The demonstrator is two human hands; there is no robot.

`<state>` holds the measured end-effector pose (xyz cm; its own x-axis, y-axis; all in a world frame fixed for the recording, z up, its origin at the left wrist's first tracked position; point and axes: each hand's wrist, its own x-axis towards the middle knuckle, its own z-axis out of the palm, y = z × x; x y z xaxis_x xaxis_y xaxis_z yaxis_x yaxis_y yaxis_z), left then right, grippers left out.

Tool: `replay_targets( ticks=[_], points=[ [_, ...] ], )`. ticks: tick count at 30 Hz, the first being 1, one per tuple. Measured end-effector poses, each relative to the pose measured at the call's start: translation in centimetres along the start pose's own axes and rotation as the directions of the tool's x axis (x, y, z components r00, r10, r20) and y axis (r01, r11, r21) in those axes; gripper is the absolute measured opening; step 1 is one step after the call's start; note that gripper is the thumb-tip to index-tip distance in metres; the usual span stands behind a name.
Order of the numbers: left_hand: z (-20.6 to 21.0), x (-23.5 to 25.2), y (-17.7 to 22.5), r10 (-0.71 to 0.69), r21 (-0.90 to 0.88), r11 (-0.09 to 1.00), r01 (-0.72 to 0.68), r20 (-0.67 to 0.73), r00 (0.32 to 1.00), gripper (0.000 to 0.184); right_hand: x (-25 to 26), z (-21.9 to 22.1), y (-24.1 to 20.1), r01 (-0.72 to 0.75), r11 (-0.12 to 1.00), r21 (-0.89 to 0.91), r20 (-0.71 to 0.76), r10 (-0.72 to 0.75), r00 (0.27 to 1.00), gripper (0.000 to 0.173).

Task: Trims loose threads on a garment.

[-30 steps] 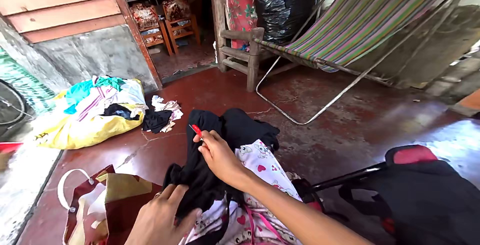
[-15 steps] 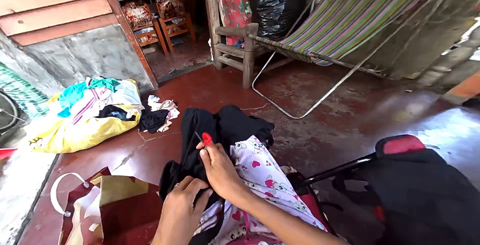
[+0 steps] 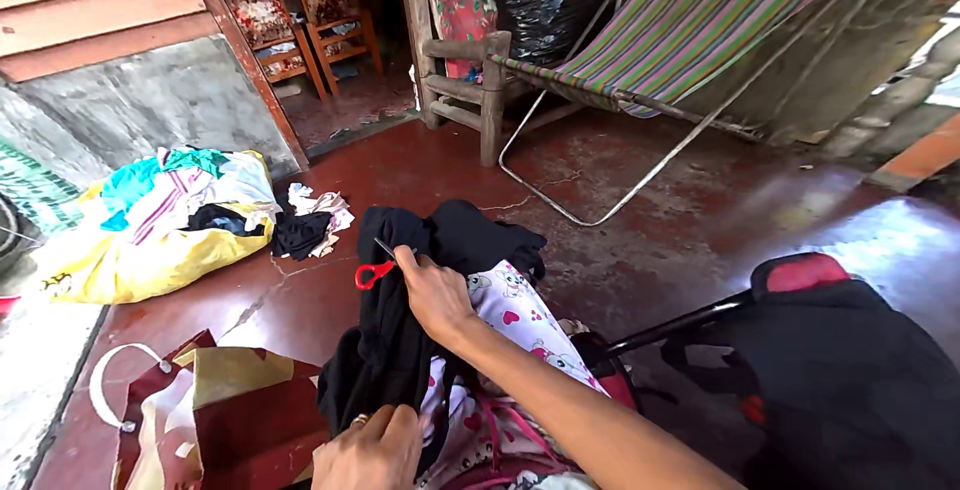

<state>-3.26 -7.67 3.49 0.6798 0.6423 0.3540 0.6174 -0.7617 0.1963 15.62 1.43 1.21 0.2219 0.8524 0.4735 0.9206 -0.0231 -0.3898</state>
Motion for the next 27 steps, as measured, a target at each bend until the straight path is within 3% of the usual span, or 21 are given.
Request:
replay_targets(
  ticks=[3, 6, 9, 12, 16, 21, 24, 27],
  points=[
    [-0.2, -1.5, -0.6, 0.031, 0.065, 0.997, -0.032, 0.015, 0.999, 0.033, -0.4, 1.6, 0.0, 0.007, 1.000, 0.025, -0.007, -0.006, 1.000, 0.020],
    [-0.8, -1.5, -2.2, -0.041, 0.035, 0.999, 0.040, 0.055, 0.998, 0.033, -0.3, 2.2, -0.1, 0.035, 0.998, 0.057, -0.036, -0.033, 0.999, 0.019],
    [-0.8, -0.1, -4.7, -0.113, -0.076, 0.990, 0.117, 0.061, 0.992, 0.030, 0.1, 0.3, -0.9, -0.129, 0.985, 0.118, 0.203, 0.103, 0.974, 0.024],
    [-0.1, 1.4, -6.5, -0.065, -0.154, 0.986, 0.061, -0.020, 0.998, 0.033, 0.4, -1.7, -1.6, -0.258, 0.932, 0.254, 0.365, 0.154, 0.918, 0.028],
    [1.1, 3.2, -6.1, 0.018, -0.129, 0.991, -0.028, -0.077, 0.997, 0.035, 0.7, -2.4, -1.0, -0.268, 0.883, 0.386, 0.409, 0.097, 0.908, 0.024],
    [2.2, 4.1, -6.8, -0.076, -0.204, 0.976, 0.071, -0.019, 0.997, 0.021, 0.6, -2.9, 1.5, -0.266, 0.830, 0.490, 0.351, 0.092, 0.932, 0.025],
    [1.8, 3.8, -7.7, -0.068, -0.280, 0.957, 0.074, 0.031, 0.997, 0.021, 0.4, -2.6, 4.8, -0.355, 0.817, 0.455, 0.365, 0.193, 0.911, 0.024],
    [1.2, 3.5, -8.2, 0.014, -0.441, 0.896, 0.052, 0.145, 0.989, 0.023, 0.1, -1.4, 6.8, -0.490, 0.761, 0.424, 0.435, 0.304, 0.848, 0.043]
  ],
)
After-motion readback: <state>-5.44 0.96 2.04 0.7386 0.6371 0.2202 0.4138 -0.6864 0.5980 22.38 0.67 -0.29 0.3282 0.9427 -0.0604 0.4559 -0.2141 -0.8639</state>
